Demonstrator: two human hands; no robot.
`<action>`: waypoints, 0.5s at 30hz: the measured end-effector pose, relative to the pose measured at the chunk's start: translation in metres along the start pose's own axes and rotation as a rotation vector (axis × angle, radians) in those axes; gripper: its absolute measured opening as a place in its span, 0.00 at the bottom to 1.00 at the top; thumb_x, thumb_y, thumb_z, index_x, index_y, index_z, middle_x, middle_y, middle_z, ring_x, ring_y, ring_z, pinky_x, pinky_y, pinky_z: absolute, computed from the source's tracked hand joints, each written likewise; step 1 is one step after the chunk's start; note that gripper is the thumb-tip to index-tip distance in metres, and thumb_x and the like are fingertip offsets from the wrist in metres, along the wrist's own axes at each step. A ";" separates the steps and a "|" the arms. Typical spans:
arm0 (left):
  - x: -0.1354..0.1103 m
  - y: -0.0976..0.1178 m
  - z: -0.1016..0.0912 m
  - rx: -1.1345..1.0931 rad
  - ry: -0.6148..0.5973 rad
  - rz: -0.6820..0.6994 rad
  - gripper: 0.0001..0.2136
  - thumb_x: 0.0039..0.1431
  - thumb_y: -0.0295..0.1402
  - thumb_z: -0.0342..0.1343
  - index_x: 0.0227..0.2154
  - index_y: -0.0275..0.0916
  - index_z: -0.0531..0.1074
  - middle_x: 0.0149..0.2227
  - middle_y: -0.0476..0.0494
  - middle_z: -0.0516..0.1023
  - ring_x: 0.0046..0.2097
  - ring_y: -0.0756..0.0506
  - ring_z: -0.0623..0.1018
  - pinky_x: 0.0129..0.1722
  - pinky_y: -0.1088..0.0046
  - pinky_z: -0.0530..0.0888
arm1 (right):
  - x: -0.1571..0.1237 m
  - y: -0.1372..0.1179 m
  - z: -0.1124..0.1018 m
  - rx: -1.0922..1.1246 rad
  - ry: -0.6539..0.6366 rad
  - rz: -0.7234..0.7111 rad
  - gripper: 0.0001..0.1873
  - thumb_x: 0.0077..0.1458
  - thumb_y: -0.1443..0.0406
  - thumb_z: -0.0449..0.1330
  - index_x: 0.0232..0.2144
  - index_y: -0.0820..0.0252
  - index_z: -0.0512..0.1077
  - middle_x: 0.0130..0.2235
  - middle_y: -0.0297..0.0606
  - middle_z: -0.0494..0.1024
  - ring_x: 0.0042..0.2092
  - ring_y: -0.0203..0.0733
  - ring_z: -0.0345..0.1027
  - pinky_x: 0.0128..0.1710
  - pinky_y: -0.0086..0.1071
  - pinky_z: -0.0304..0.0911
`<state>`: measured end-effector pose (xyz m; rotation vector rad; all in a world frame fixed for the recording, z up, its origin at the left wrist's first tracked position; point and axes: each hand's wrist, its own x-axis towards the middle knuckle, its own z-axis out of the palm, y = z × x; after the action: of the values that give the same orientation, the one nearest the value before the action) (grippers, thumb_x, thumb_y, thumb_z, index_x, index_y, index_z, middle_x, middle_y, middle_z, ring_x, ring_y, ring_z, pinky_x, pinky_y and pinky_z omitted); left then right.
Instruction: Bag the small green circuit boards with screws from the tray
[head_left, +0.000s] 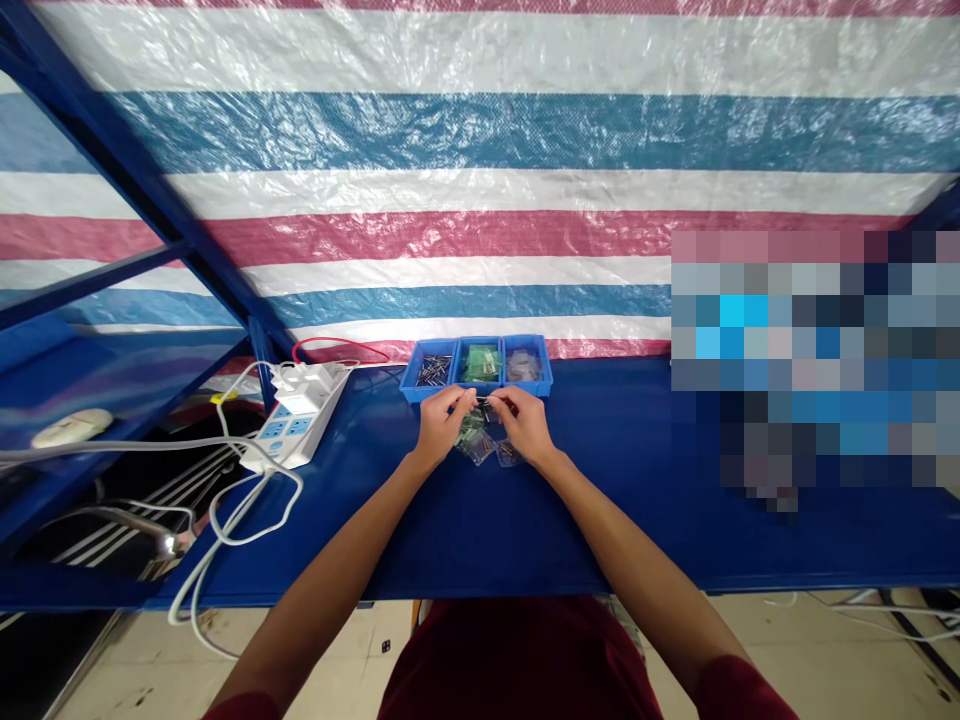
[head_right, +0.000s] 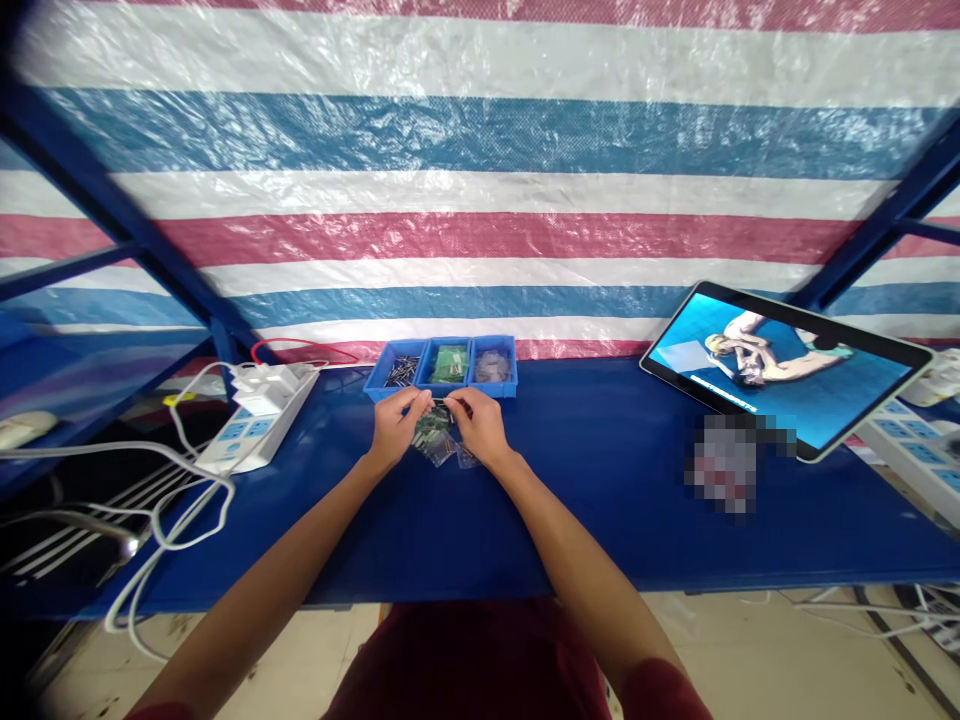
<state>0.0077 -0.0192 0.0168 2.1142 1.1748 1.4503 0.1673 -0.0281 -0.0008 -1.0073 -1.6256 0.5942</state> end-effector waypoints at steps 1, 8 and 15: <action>0.000 0.000 0.000 -0.010 -0.002 0.004 0.16 0.62 0.39 0.51 0.22 0.37 0.71 0.23 0.49 0.73 0.26 0.51 0.71 0.30 0.74 0.69 | 0.000 0.000 0.000 -0.014 0.003 0.010 0.19 0.60 0.54 0.51 0.29 0.60 0.73 0.27 0.36 0.74 0.27 0.36 0.65 0.30 0.29 0.60; -0.003 -0.003 0.007 -0.113 0.006 -0.046 0.11 0.59 0.40 0.56 0.30 0.37 0.76 0.32 0.44 0.79 0.31 0.48 0.76 0.30 0.74 0.72 | 0.000 0.005 0.001 -0.062 -0.086 0.049 0.24 0.62 0.52 0.47 0.22 0.59 0.69 0.20 0.32 0.69 0.23 0.34 0.62 0.27 0.27 0.57; -0.001 -0.006 0.006 -0.110 -0.042 -0.025 0.13 0.63 0.40 0.49 0.35 0.38 0.74 0.32 0.44 0.78 0.33 0.49 0.76 0.33 0.74 0.73 | 0.000 0.006 -0.001 -0.135 0.055 0.108 0.27 0.62 0.51 0.46 0.21 0.60 0.70 0.19 0.32 0.68 0.23 0.35 0.63 0.28 0.28 0.56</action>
<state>0.0100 -0.0149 0.0094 2.0394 1.0771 1.4188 0.1697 -0.0252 -0.0049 -1.2068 -1.5871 0.5294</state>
